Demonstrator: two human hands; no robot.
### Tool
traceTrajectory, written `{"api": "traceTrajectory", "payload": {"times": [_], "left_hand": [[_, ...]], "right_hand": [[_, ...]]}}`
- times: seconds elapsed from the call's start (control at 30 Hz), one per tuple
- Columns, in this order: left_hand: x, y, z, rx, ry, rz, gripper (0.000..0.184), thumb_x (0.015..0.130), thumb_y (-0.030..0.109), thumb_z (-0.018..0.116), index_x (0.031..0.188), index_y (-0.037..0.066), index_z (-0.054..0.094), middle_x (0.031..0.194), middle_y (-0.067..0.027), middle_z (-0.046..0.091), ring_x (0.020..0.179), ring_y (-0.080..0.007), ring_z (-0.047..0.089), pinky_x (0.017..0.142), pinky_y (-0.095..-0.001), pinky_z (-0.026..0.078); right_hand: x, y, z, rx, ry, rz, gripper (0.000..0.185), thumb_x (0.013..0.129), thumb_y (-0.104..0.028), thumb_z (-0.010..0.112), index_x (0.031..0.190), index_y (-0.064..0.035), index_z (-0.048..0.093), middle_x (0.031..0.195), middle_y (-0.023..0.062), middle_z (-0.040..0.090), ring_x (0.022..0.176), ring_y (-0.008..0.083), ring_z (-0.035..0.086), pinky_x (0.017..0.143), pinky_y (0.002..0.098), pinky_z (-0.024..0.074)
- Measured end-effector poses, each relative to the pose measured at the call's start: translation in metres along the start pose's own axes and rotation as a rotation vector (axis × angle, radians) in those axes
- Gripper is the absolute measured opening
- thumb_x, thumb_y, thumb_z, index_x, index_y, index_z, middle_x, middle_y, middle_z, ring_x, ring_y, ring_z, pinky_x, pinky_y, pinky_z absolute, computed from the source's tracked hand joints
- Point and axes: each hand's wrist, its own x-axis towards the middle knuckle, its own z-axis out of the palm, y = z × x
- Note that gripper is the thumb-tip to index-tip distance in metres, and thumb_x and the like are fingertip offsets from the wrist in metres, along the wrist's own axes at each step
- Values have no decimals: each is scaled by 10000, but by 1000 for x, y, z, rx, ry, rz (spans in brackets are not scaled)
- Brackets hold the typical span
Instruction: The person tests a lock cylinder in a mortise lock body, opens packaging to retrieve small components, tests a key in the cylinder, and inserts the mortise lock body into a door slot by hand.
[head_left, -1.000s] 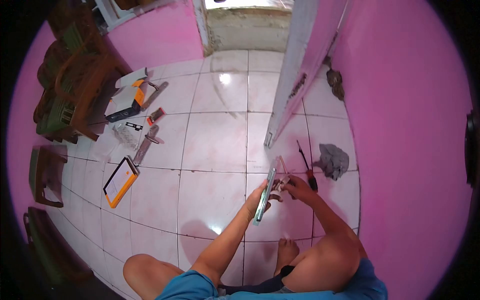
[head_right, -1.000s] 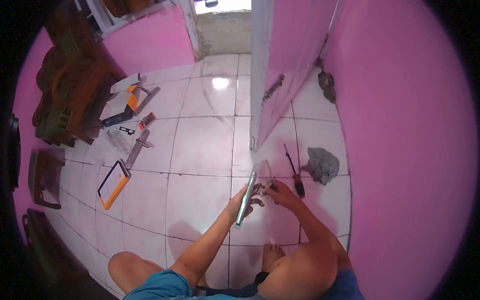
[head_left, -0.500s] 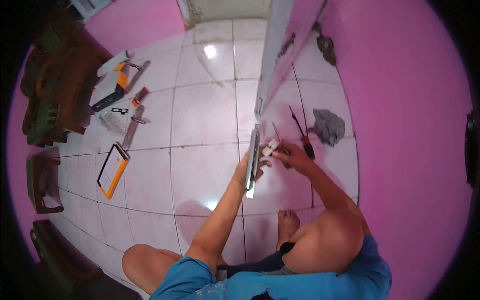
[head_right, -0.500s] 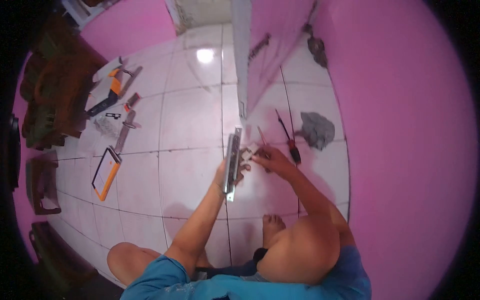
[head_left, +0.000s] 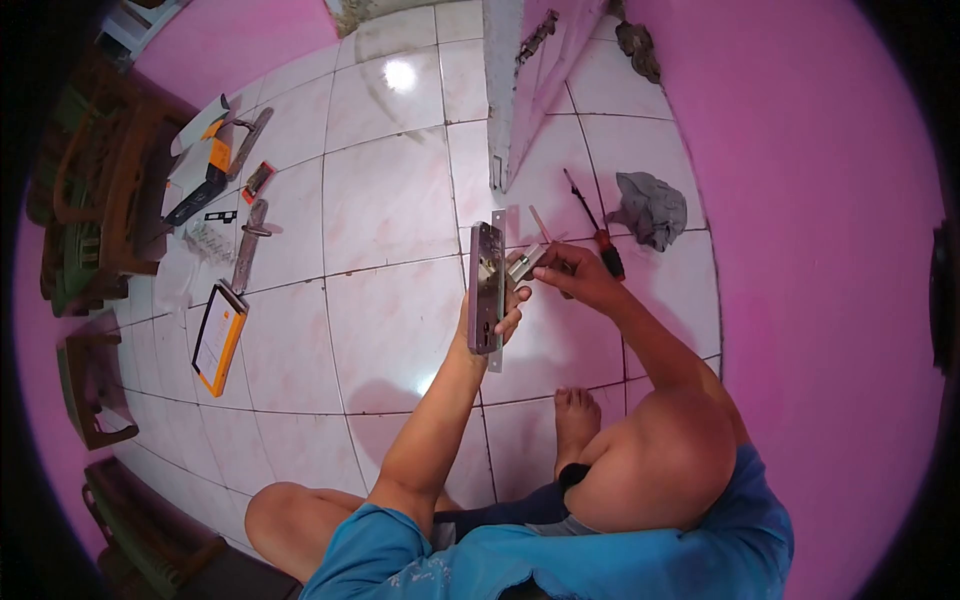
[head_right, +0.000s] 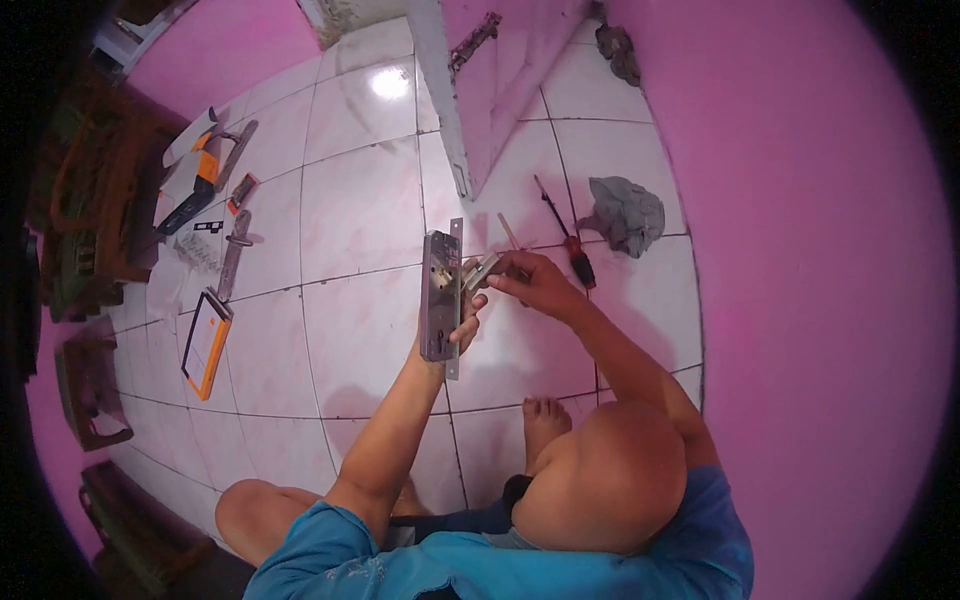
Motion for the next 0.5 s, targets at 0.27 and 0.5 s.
{"api": "traceTrajectory", "payload": {"times": [0.27,0.5], "left_hand": [[2,10,5,63,58,28,603,1027,300,500,1506,-19,319,1290,-267,496,1040,-357,628,349,-291,535],[6,17,14,122,69,72,615,1008,251,537,1508,-28,312,1269,-278,506,1012,-351,639,338,-280,535]], "right_hand": [[11,52,-13,-301,254,-138,201,893,-220,732,915,-40,648,690,10,576,633,145,572,582,325,465],[4,77,-11,-876,195,182,349,887,-367,681,955,-27,635,859,186,696,818,368,691,736,470,532]]}}
